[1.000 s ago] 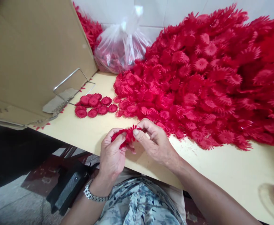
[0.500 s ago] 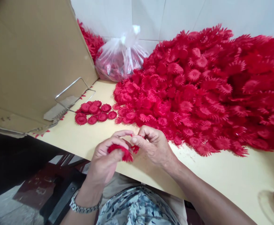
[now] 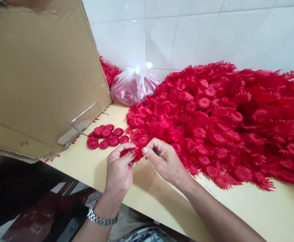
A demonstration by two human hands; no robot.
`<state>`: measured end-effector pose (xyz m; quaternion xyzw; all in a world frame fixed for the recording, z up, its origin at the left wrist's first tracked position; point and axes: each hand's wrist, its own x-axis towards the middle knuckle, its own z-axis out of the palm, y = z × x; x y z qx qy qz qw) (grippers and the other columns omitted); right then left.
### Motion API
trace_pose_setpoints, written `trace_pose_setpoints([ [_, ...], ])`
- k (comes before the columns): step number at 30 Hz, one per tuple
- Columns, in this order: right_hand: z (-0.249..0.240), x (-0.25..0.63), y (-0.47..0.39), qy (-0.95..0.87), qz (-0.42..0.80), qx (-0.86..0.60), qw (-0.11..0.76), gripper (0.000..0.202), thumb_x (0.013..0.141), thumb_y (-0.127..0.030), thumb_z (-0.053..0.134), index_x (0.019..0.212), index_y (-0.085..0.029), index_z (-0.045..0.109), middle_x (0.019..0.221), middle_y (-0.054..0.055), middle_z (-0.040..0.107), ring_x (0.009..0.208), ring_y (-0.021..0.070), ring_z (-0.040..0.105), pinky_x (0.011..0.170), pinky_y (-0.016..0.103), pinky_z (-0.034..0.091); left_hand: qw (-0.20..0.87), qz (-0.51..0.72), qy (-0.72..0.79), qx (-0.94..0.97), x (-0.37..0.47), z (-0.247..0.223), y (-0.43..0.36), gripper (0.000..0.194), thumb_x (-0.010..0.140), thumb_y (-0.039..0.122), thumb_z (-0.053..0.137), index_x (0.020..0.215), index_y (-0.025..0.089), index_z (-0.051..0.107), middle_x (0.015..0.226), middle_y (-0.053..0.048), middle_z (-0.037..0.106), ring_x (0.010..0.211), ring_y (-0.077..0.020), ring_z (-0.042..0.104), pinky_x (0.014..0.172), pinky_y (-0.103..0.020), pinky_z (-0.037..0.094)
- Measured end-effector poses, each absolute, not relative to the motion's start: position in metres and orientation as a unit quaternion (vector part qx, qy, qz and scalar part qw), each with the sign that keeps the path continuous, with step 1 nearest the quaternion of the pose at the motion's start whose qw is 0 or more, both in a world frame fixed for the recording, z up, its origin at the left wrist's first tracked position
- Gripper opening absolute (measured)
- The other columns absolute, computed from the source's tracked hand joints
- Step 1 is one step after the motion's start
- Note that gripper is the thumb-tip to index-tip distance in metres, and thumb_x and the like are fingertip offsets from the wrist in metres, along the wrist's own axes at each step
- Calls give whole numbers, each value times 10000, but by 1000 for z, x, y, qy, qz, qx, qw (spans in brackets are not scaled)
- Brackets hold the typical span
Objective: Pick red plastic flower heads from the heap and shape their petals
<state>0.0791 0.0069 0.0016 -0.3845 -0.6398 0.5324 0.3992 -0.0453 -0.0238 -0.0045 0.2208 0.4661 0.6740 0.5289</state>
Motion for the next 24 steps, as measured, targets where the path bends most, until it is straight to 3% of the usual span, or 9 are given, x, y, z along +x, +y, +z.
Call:
trace_pose_setpoints([
  [10, 7, 83, 16, -668, 491, -395, 396, 346, 811, -489, 538, 664, -183, 469, 564, -54, 376, 482, 68, 310, 430, 206, 273, 527, 686, 437, 247, -61, -1, -12, 83, 547, 89, 665, 596, 155, 651, 578, 16, 602, 479, -67, 484, 433, -184, 343],
  [13, 11, 88, 25, -682, 409, -437, 420, 275, 838, -392, 513, 663, -183, 474, 550, -54, 370, 480, 73, 324, 440, 210, 285, 490, 716, 459, 193, -65, 0, 0, 104, 523, 85, 656, 596, 151, 624, 499, 30, 563, 427, -65, 462, 395, -177, 314],
  [16, 16, 90, 53, -720, 274, -477, 424, 210, 852, -308, 493, 698, -178, 553, 584, -21, 493, 522, 98, 435, 501, 230, 353, 446, 715, 479, 244, -62, 1, 25, 93, 573, 116, 657, 655, 151, 632, 509, 36, 552, 415, -61, 454, 384, -178, 319],
  [21, 19, 92, 95, -791, 33, -490, 366, 194, 832, -227, 503, 872, -160, 681, 869, 104, 671, 808, 236, 597, 771, 387, 444, 419, 651, 529, 347, -58, 1, 49, 134, 637, 185, 667, 764, 144, 652, 806, -41, 657, 451, -50, 497, 377, -175, 354],
  [24, 19, 94, 83, -799, 31, -476, 366, 201, 840, -218, 499, 874, -164, 689, 883, 107, 674, 843, 240, 603, 801, 393, 446, 444, 650, 521, 331, -61, -1, 37, 167, 634, 213, 691, 779, 141, 647, 609, 11, 598, 433, -63, 491, 372, -170, 362],
])
